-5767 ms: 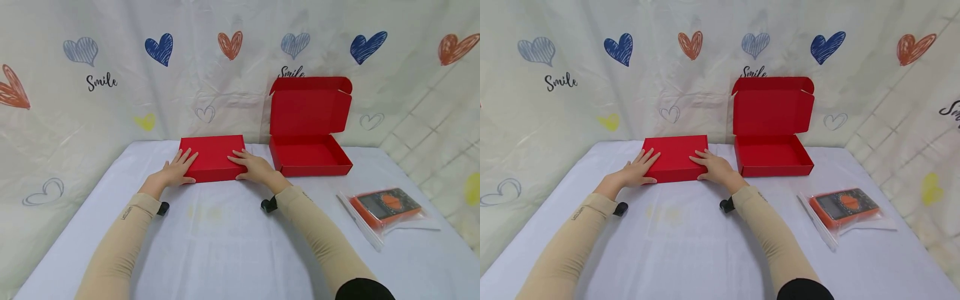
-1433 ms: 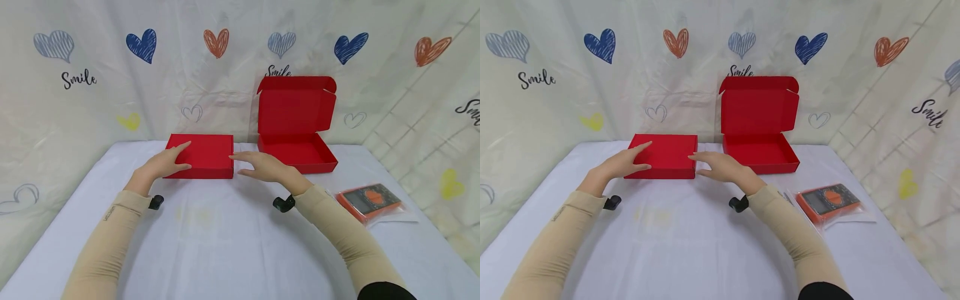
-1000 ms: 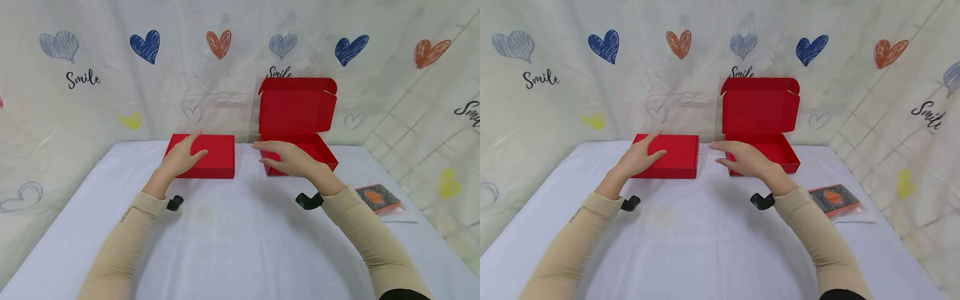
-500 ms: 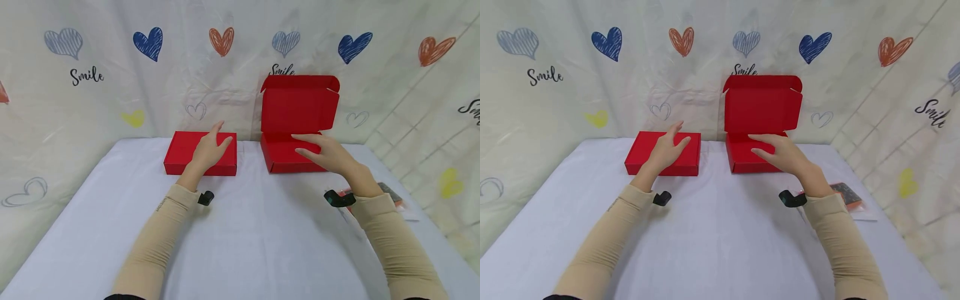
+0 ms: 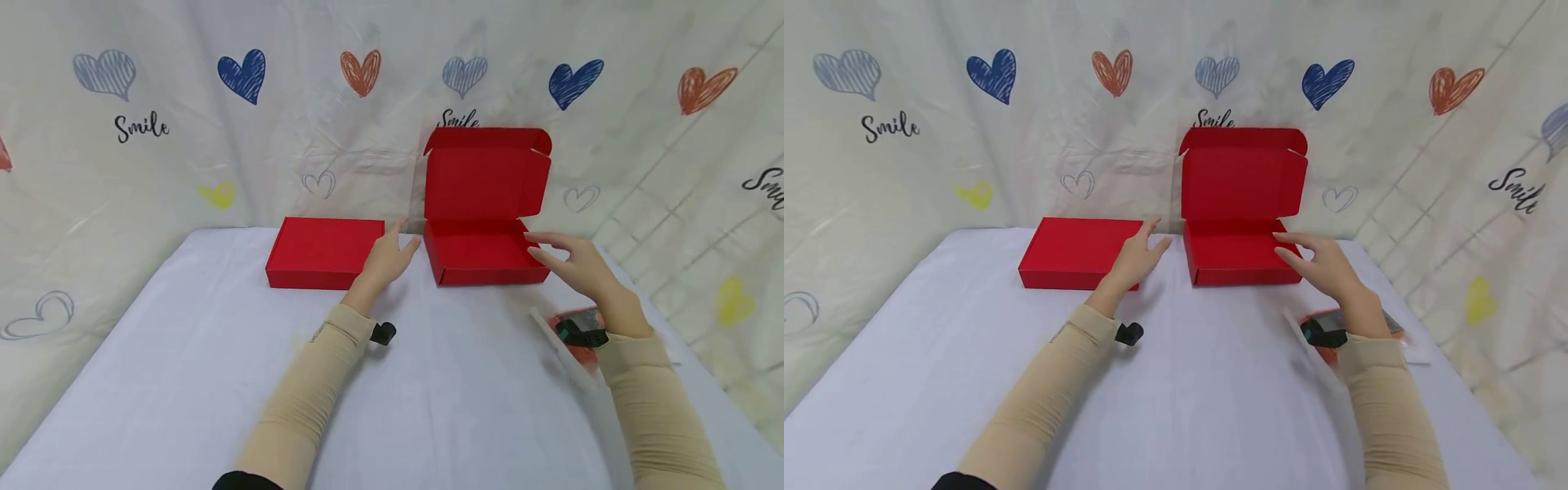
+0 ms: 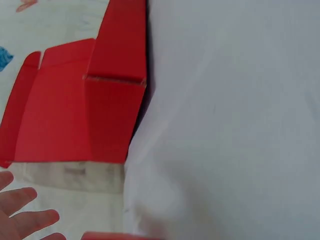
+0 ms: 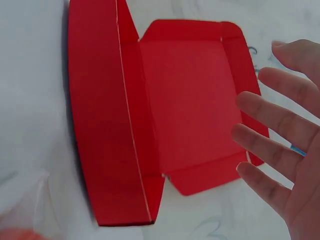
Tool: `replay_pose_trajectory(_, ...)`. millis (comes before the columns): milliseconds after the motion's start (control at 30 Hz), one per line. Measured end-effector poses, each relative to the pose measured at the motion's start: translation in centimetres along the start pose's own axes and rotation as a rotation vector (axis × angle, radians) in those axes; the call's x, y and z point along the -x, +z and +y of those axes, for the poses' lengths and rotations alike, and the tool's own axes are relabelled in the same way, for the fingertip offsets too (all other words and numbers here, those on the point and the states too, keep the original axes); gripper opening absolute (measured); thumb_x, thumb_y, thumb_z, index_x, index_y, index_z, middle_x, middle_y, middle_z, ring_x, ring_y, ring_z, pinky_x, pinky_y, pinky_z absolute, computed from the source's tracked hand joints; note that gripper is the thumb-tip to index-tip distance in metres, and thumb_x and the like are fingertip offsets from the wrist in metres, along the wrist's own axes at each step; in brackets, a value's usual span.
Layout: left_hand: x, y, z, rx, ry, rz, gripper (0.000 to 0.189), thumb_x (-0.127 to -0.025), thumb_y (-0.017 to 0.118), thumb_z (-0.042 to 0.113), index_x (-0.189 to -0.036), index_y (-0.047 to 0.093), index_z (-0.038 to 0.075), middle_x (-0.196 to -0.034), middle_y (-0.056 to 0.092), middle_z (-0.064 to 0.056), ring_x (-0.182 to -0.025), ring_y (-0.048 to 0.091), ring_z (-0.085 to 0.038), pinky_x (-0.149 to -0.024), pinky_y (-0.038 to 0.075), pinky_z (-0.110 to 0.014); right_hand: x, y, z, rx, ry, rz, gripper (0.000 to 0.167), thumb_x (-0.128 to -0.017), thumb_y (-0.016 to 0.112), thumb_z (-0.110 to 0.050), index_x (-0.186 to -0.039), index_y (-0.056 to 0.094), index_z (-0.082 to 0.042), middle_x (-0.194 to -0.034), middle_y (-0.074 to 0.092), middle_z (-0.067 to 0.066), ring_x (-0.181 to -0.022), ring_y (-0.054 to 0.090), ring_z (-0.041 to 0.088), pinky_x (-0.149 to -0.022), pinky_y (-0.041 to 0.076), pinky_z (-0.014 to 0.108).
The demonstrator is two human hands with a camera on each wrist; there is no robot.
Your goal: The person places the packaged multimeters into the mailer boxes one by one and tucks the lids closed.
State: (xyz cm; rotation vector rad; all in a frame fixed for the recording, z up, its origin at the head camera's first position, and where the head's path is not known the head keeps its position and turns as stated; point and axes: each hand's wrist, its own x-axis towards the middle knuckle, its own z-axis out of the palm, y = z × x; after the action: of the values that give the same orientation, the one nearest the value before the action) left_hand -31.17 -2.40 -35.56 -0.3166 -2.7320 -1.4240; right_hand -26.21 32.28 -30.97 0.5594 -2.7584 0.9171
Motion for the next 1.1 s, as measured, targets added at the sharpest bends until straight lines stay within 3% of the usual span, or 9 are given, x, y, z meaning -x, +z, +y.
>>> replay_pose_trajectory(300, -0.4, 3.7, 0.7, 0.024, 0.008, -0.063, 0.071, -0.104, 0.056, 0.044, -0.164, 0.025, 0.019, -0.166, 0.032, -0.008, -0.147, 0.037, -0.029, -0.11, 0.043, -0.054, 2.0, -0.7, 2.6, 0.079, 0.083, -0.066, 0.045, -0.105, 0.059, -0.03, -0.141, 0.06, -0.003, -0.137, 0.061, 0.025, -0.127, 0.05, 0.046, -0.101, 0.039, 0.071)
replay_pose_trajectory(567, -0.1, 5.1, 0.5, -0.004, -0.031, -0.095, 0.077, -0.101, 0.061, 0.044, -0.164, 0.024, 0.02, -0.163, 0.035, -0.008, -0.145, 0.037, -0.032, -0.104, 0.048, -0.057, 3.5, -1.4, 5.0, 0.202, 0.073, -0.164, 0.044, -0.104, 0.059, -0.029, -0.14, 0.061, -0.003, -0.131, 0.063, 0.029, -0.109, 0.058, 0.041, -0.091, 0.047, 0.067)
replay_pose_trajectory(600, -0.1, 5.1, 0.4, -0.005, -0.033, -0.1, 0.078, -0.101, 0.061, 0.044, -0.164, 0.023, 0.02, -0.163, 0.035, -0.008, -0.146, 0.037, -0.032, -0.104, 0.047, -0.057, 3.6, -1.5, 5.3, 0.219, 0.073, -0.186, 0.044, -0.103, 0.06, -0.029, -0.139, 0.061, -0.004, -0.128, 0.065, 0.028, -0.103, 0.059, 0.038, -0.087, 0.05, 0.062)
replay_pose_trajectory(667, -0.1, 5.4, 0.3, 0.004, -0.032, -0.118, 0.079, -0.101, 0.062, 0.043, -0.165, 0.021, 0.02, -0.164, 0.032, -0.009, -0.147, 0.034, -0.034, -0.105, 0.046, -0.058, 3.9, -1.7, 5.7, 0.246, 0.076, -0.232, 0.045, -0.102, 0.062, -0.029, -0.139, 0.061, -0.003, -0.102, 0.072, 0.022, -0.086, 0.06, 0.029, -0.078, 0.052, 0.05)
replay_pose_trajectory(767, -0.2, 6.0, 0.3, 0.021, -0.019, -0.155, 0.083, -0.1, 0.064, 0.041, -0.165, 0.018, 0.019, -0.168, 0.025, -0.009, -0.15, 0.028, -0.034, -0.108, 0.043, -0.059, 4.3, -2.1, 6.1, 0.266, 0.101, -0.307, 0.045, -0.1, 0.065, -0.027, -0.139, 0.062, -0.004, -0.071, 0.062, 0.005, -0.082, 0.055, 0.023, -0.074, 0.048, 0.041)
replay_pose_trajectory(833, -0.4, 6.4, 0.3, 0.029, -0.014, -0.178, 0.085, -0.1, 0.065, 0.04, -0.166, 0.015, 0.018, -0.169, 0.021, -0.009, -0.152, 0.026, -0.033, -0.11, 0.042, -0.058, 4.5, -2.4, 6.4, 0.263, 0.121, -0.348, 0.045, -0.099, 0.067, -0.025, -0.139, 0.062, -0.004, -0.072, 0.061, 0.005, -0.087, 0.058, 0.029, -0.079, 0.051, 0.046)
replay_pose_trajectory(933, -0.5, 6.8, 0.4, 0.016, -0.013, -0.203, 0.088, -0.099, 0.064, 0.04, -0.166, 0.012, 0.017, -0.17, 0.018, -0.009, -0.152, 0.024, -0.033, -0.111, 0.039, -0.058, 4.9, -3.1, 7.1, 0.255, 0.136, -0.393, 0.046, -0.098, 0.068, -0.023, -0.138, 0.062, -0.003, -0.107, 0.069, 0.023, -0.113, 0.057, 0.046, -0.091, 0.049, 0.063)
replay_pose_trajectory(1000, -0.6, 7.0, 0.5, 0.003, -0.012, -0.215, 0.088, -0.1, 0.063, 0.043, -0.166, 0.01, 0.017, -0.171, 0.015, -0.01, -0.153, 0.023, -0.035, -0.113, 0.037, -0.058, 5.3, -3.5, 7.6, 0.231, 0.144, -0.426, 0.049, -0.097, 0.069, -0.024, -0.14, 0.06, -0.002, -0.13, 0.061, 0.03, -0.118, 0.054, 0.05, -0.092, 0.049, 0.064)
replay_pose_trajectory(1100, -0.7, 7.3, 0.6, -0.014, -0.008, -0.232, 0.09, -0.1, 0.061, 0.045, -0.166, 0.008, 0.016, -0.171, 0.011, -0.012, -0.153, 0.021, -0.038, -0.114, 0.035, -0.058, 6.1, -4.1, 8.2, 0.147, 0.183, -0.493, 0.057, -0.096, 0.071, -0.027, -0.144, 0.054, 0.0, -0.131, 0.059, 0.028, -0.112, 0.056, 0.04, -0.087, 0.053, 0.05)
